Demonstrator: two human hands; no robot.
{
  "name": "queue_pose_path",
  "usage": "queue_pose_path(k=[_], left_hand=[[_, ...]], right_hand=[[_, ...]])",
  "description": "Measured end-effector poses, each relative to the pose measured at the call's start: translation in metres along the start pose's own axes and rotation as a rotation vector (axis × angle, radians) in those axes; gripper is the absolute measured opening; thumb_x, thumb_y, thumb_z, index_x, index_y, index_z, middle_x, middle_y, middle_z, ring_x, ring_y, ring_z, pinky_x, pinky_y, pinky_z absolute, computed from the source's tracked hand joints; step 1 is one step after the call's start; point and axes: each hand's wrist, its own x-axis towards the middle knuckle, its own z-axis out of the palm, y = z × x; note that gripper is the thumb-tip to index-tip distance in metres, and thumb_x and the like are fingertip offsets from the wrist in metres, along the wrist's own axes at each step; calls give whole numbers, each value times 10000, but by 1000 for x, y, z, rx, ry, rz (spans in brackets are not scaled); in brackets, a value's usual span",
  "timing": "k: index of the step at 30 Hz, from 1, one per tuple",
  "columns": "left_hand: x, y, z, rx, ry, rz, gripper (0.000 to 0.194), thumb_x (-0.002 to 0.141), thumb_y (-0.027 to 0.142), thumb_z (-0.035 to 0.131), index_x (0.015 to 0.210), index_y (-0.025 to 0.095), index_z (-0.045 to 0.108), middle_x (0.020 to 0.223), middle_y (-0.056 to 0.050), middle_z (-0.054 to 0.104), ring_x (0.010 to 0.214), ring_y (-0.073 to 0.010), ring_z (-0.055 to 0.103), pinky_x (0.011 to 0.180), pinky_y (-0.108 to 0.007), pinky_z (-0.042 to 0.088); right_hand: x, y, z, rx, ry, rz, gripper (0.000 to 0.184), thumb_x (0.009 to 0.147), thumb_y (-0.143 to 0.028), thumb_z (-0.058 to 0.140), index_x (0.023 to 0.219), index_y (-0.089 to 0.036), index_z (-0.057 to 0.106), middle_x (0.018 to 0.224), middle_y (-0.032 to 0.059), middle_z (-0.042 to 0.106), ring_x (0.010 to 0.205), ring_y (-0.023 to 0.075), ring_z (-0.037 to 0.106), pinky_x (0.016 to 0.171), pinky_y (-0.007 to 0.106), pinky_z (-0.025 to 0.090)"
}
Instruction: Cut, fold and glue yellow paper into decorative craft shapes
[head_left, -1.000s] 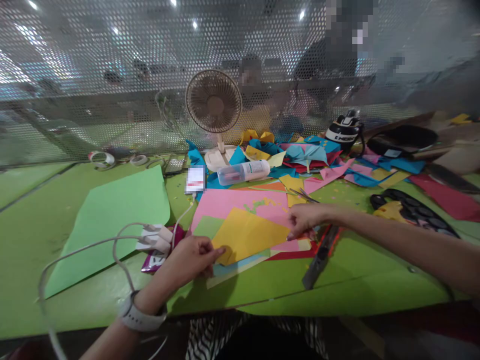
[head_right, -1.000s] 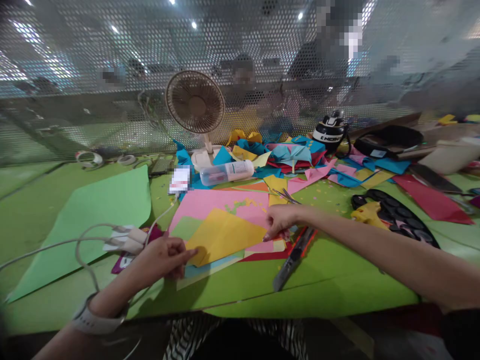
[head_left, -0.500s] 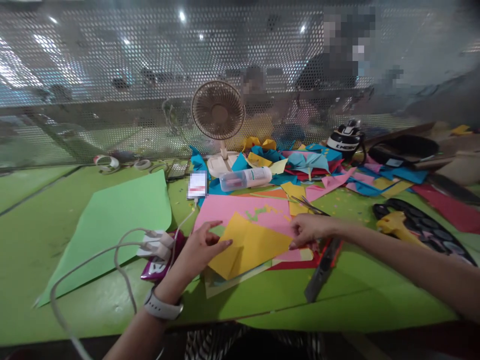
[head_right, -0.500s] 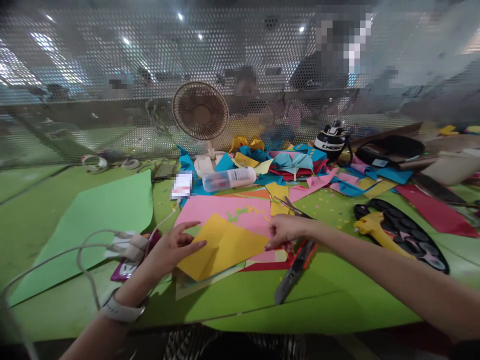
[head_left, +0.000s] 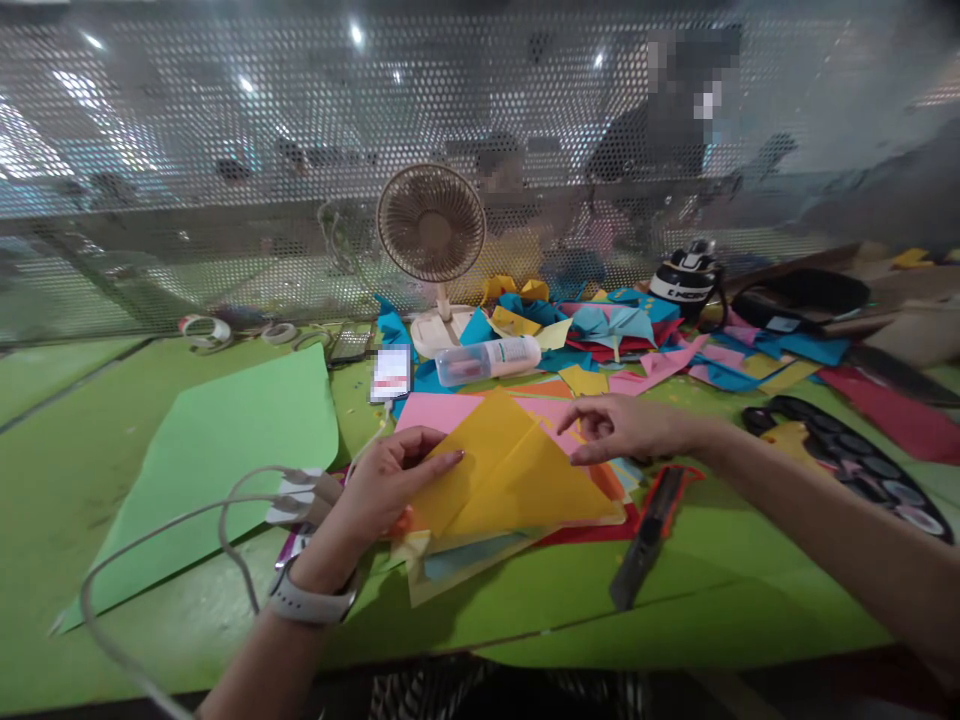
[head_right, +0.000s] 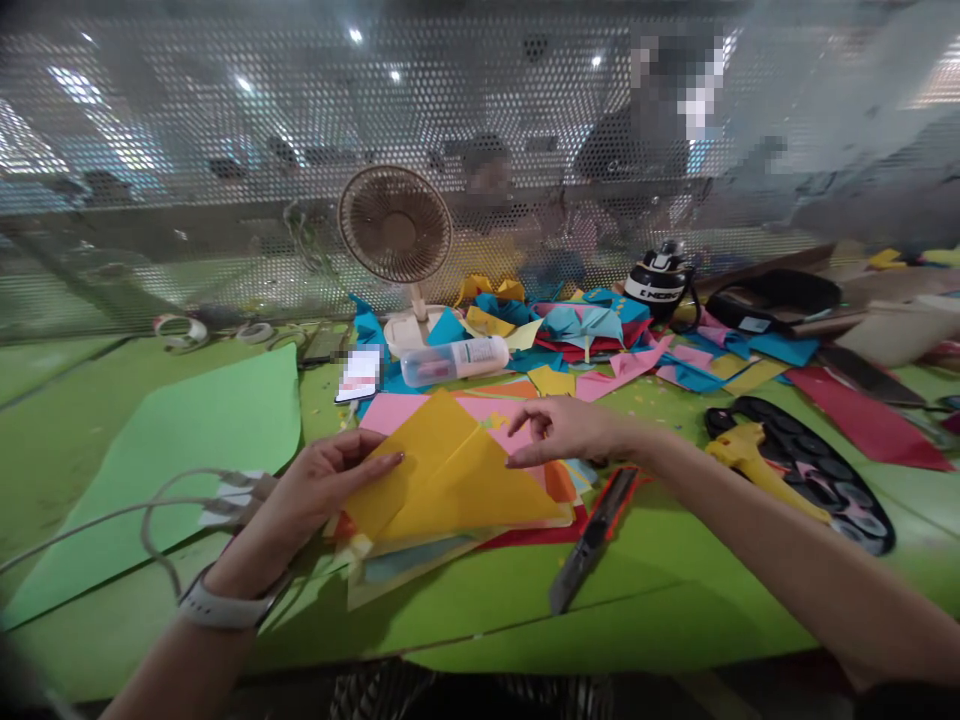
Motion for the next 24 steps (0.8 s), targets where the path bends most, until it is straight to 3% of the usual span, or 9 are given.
queue_pose_path(k=[5,7,9,11,13,15,17,20,24], left_hand=[[3,8,9,-102,60,171,460,711,421,694,1104,205,590,873,-53,687,735,-181,653,628,-277,526],[2,6,7,-173,73,304,587,682,511,685,1176,222,558,978,-76,679,828,-213,654,687,-312,539],[1,3,6,-161,71,396,556,656,496,716,1125,219,601,1027,-80,677,880,-223,647,732,-324,540],[1,3,4,-12,114,459,335,686,359,737,980,212,672,940,-57,705,837,-199,654,740,-315,539],[0,6,3,167,149,584,137,741,243,700,873,208,702,855,-45,720,804,-188,658,747,-321,536],[-2,9,0,308,114,794,142,780,248,658,910,212,702,880,-63,724,851,-209,655,770,-359,533],[-3,10,-2,460,53,973,196,841,264,579,1006,225,677,936,-74,722,906,-216,647,790,-383,527],[-1,0,-3,777,-67,1061,271,915,226,431,1100,219,629,1000,-85,709,940,-197,641,801,-368,522],[3,-28,9,1125,-263,1071,270,923,207,384,1066,167,611,968,-97,707,898,-224,642,729,-363,531]], right_hand=[[15,-13,16,234,-64,-147,338,708,-478,678,786,-150,662,581,-48,457,492,61,359,440,195,259],[15,-14,17,317,14,-162,318,726,-464,666,782,-151,668,570,-50,467,449,48,324,407,191,233],[11,-16,14,314,135,-180,293,730,-444,670,786,-157,674,532,-59,455,417,44,314,382,188,220],[4,-20,8,233,275,-239,264,741,-424,666,745,-160,682,487,-58,450,399,53,346,366,186,239],[-5,-24,5,116,410,-371,225,783,-385,632,769,-171,700,525,-26,540,438,79,453,390,191,322],[-12,-23,5,-27,530,-552,186,842,-303,567,895,-195,709,703,28,667,592,121,589,514,217,440],[-16,-13,10,-187,590,-696,231,879,-213,503,1029,-225,678,884,52,704,767,144,640,660,244,483],[-16,16,26,-451,540,-749,294,892,-171,471,1137,-231,621,965,61,693,851,154,639,706,256,486],[-8,52,50,-819,370,-645,273,873,-162,479,1095,-181,637,846,84,667,757,188,609,647,303,476]])
